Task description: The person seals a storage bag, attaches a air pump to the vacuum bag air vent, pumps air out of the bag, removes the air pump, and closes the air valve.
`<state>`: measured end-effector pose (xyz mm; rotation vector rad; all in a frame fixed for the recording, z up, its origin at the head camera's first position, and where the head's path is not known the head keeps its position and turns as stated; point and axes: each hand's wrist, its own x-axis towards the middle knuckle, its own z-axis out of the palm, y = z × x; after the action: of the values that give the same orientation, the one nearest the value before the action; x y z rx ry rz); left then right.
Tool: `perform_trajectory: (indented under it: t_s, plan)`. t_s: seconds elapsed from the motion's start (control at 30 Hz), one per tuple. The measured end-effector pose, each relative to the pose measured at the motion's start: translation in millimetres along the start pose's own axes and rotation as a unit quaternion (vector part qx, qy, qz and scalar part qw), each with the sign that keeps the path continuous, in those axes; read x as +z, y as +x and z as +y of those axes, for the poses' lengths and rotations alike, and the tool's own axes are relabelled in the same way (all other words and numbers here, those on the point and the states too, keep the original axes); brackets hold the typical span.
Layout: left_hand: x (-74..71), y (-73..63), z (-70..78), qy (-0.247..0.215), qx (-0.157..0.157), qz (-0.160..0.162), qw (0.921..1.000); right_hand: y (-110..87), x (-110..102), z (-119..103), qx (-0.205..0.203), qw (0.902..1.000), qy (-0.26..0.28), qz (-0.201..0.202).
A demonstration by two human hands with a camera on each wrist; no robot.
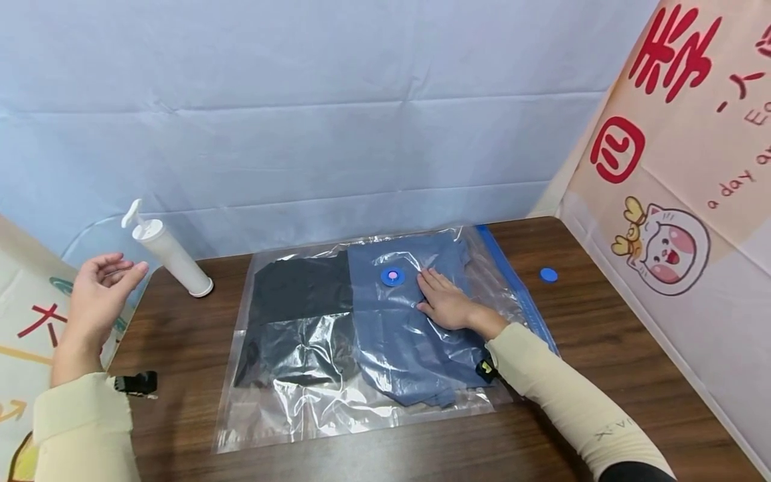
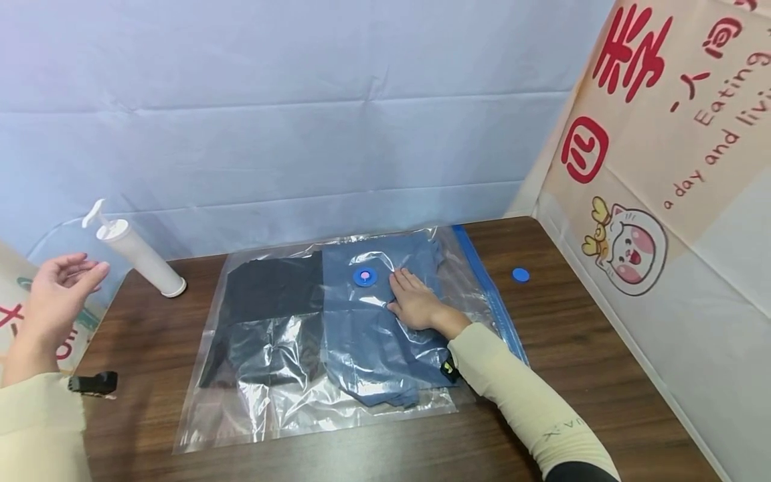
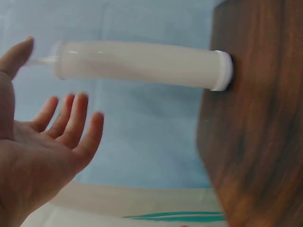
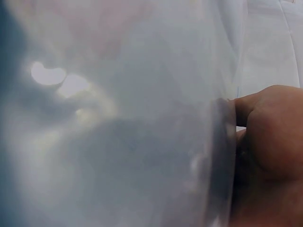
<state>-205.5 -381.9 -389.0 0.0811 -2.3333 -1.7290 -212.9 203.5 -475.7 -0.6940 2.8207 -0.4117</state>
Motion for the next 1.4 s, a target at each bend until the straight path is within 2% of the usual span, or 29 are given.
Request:
perform_trajectory:
  t_s: [0.07, 0.17, 0.37, 0.47, 0.57, 0.7, 0.77, 0.9, 1.13, 1.27, 1.4]
  plan:
    - [4.2, 3.8, -3.9, 0.038, -0.016, 0.023, 0.9989, -0.1, 0.8, -0.4, -0.002, 1.0000, 0.000, 0.000]
    - [12.1, 12.0, -7.5, 0.083, -0.038, 0.035, 0.9953, -0.4, 1.3, -0.2, -0.001, 1.0000, 0.003, 0.005]
    - [27.1, 30.3, -13.4, 0.050, -0.056, 0.046, 0.9961, -1.2, 1.0, 1.3, 0.001, 1.0000, 0.004, 0.005]
    - [35.9, 37.5, -17.2, 0.023, -0.074, 0.066, 0.9948, -0.4, 0.8, 1.5, 0.000, 1.0000, 0.003, 0.001]
    - [46.5, 45.2, -21.7, -0.036, -0.089, 0.100, 0.9903, 0.2, 0.3, 1.4, 0.003, 1.0000, 0.006, 0.001]
    - [58.1, 53.9, -27.9, -0.123, -0.096, 0.150, 0.9763, 0.6, -0.8, 0.7, 0.009, 0.9999, 0.009, -0.002]
    - [62.5, 56.6, -30.7, -0.144, -0.091, 0.165, 0.9714, 0.4, -1.1, 0.4, 0.012, 0.9998, 0.012, -0.005]
    - [68.3, 60.1, -34.9, -0.161, -0.077, 0.169, 0.9695, -1.7, -0.5, 0.3, 0.012, 0.9998, 0.016, 0.001]
    - [68.7, 63.0, -33.9, -0.196, -0.081, 0.174, 0.9617, -1.2, 0.2, 0.7, 0.007, 0.9998, 0.016, 0.005]
    - [71.3, 63.4, -32.1, -0.195, -0.067, 0.170, 0.9636, -1.0, 0.4, 0.2, 0.009, 0.9998, 0.018, -0.003]
    - [76.1, 66.3, -29.3, -0.191, -0.068, 0.158, 0.9666, -1.6, 1.7, 1.7, 0.007, 0.9998, 0.017, -0.001]
